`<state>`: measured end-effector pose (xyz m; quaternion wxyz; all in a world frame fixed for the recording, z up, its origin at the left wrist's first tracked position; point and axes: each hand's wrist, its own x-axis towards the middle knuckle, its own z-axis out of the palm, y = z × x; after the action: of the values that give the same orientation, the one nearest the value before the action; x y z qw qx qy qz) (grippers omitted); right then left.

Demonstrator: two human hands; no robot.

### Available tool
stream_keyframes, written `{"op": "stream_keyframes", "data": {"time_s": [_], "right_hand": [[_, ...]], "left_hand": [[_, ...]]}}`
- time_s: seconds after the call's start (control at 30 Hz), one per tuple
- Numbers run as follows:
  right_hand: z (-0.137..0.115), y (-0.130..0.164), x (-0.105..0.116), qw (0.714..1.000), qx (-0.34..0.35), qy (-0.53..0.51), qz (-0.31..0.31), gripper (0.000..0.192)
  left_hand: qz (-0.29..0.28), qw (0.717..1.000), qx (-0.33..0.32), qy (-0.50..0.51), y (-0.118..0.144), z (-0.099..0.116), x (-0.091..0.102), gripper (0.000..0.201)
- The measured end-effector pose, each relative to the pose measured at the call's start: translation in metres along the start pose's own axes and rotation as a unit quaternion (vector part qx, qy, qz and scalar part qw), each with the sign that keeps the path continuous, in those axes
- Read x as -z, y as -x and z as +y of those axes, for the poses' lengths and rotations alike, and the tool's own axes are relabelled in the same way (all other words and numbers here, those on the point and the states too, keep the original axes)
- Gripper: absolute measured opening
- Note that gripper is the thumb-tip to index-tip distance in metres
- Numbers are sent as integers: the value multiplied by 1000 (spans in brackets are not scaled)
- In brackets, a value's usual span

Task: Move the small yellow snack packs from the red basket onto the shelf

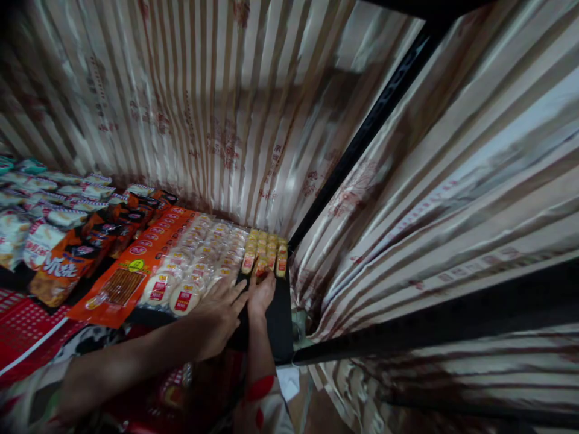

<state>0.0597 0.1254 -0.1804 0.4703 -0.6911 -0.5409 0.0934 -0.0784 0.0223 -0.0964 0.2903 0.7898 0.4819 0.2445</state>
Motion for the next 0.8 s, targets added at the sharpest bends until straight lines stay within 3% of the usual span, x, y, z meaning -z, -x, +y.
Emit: {"op": "stream_keyframes", "data": {"time_s": [0.03, 0.07, 0.17, 0.33, 0.6, 0.8], "right_hand": [[1, -2, 0, 1000, -4, 1, -8, 41], [3, -4, 0, 1000, -5, 2, -16, 41], [8, -10, 1, 1000, 4, 1, -29, 41], [17, -16, -5, 999, 7, -6, -33, 43], [29, -9, -16, 997, 34, -65, -7, 34], [32, -8, -15, 996, 46, -73, -34, 29]], "left_hand": [[-32, 994, -72, -80, -12, 1, 1, 60], [-51, 984, -98, -140, -24, 2, 0, 60], [-61, 970, -78, -220, -60, 2, -16, 57], [-39, 965, 27, -259, -97, -9, -41, 53], [-40, 944, -2, -327, -110, -27, -46, 49], [-37, 939, 0, -341, -109, -26, -46, 46]]}}
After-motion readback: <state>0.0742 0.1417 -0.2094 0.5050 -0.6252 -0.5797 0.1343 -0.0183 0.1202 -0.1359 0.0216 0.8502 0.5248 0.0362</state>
